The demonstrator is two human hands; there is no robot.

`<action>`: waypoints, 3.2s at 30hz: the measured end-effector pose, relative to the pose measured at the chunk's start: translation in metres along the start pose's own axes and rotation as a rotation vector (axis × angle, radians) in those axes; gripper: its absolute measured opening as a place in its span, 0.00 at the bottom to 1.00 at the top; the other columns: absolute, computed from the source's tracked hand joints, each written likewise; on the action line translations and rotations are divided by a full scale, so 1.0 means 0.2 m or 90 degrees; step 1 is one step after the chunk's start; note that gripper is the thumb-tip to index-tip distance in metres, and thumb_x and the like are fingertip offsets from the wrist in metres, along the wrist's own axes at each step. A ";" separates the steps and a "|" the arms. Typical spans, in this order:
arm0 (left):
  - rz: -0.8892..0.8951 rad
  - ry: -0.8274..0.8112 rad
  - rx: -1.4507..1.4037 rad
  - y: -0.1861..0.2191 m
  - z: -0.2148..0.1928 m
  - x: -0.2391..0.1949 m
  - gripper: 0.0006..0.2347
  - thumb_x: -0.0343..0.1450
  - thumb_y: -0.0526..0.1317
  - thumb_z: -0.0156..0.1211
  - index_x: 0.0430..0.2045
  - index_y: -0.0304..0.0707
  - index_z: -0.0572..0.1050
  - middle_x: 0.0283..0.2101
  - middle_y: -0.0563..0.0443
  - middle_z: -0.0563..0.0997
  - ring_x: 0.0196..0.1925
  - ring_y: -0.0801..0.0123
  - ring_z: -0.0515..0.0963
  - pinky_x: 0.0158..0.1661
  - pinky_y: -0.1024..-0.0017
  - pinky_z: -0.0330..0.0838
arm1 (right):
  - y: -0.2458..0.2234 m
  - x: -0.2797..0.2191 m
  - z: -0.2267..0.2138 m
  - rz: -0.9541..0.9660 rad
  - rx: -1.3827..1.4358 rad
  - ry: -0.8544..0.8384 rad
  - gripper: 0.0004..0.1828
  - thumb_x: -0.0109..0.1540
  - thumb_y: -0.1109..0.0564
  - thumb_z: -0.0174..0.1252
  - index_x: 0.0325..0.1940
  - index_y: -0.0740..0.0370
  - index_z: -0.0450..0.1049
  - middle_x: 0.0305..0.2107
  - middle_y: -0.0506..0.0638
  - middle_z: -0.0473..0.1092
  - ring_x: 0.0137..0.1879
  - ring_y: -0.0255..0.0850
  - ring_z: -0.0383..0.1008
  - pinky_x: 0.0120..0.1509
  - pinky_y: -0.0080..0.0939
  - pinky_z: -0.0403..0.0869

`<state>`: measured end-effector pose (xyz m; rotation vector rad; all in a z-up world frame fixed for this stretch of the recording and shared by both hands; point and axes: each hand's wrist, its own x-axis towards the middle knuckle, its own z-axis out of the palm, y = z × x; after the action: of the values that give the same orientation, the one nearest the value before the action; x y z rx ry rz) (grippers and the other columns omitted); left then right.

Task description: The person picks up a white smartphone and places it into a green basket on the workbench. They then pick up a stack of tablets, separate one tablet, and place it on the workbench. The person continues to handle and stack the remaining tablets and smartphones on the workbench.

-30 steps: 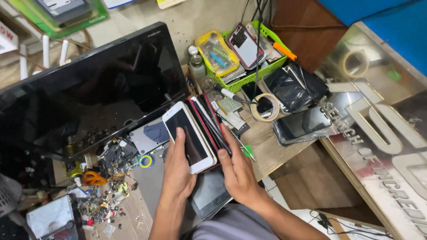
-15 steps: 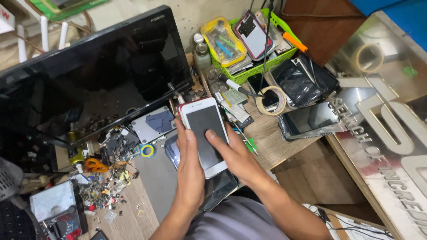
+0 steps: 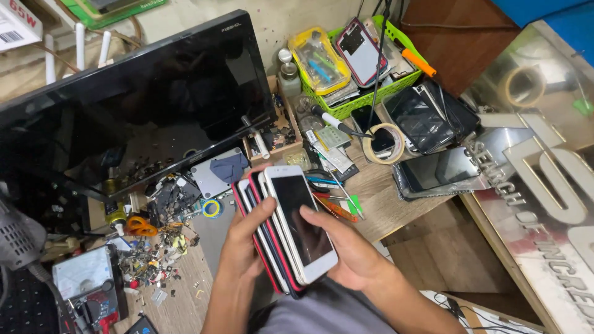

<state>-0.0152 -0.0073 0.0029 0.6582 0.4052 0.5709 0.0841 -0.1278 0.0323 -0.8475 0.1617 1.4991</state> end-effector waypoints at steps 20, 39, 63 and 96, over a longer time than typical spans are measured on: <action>0.077 -0.022 0.076 0.02 -0.02 -0.14 0.35 0.65 0.38 0.67 0.68 0.46 0.57 0.55 0.47 0.75 0.53 0.68 0.77 0.57 0.69 0.71 | 0.08 0.08 -0.15 -0.053 -0.083 0.049 0.30 0.59 0.52 0.52 0.64 0.66 0.73 0.48 0.61 0.77 0.46 0.52 0.78 0.48 0.52 0.77; 0.201 0.395 -0.070 0.05 0.02 -0.24 0.18 0.65 0.37 0.67 0.49 0.39 0.72 0.42 0.49 0.80 0.41 0.71 0.78 0.45 0.75 0.73 | 0.12 0.18 0.12 -0.517 -0.988 -0.078 0.28 0.66 0.51 0.48 0.69 0.64 0.66 0.60 0.58 0.67 0.69 0.47 0.61 0.75 0.44 0.56; 0.475 0.406 0.154 -0.16 0.18 -0.17 0.30 0.67 0.44 0.60 0.64 0.29 0.61 0.63 0.36 0.73 0.62 0.56 0.75 0.61 0.59 0.72 | 0.20 0.09 0.23 -0.297 0.162 0.118 0.37 0.64 0.30 0.43 0.52 0.67 0.73 0.46 0.64 0.75 0.53 0.55 0.75 0.61 0.51 0.72; 0.537 0.585 0.362 -0.04 -0.05 -0.49 0.45 0.70 0.55 0.60 0.72 0.31 0.37 0.70 0.29 0.60 0.70 0.51 0.67 0.67 0.61 0.62 | 0.60 0.21 0.32 -0.193 -0.092 0.095 0.23 0.72 0.41 0.45 0.48 0.62 0.74 0.42 0.59 0.77 0.49 0.48 0.78 0.59 0.45 0.76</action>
<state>-0.0937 -0.0682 0.0068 1.0988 1.1962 1.6110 -0.0449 -0.0760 0.0067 -1.0513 0.0331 1.1735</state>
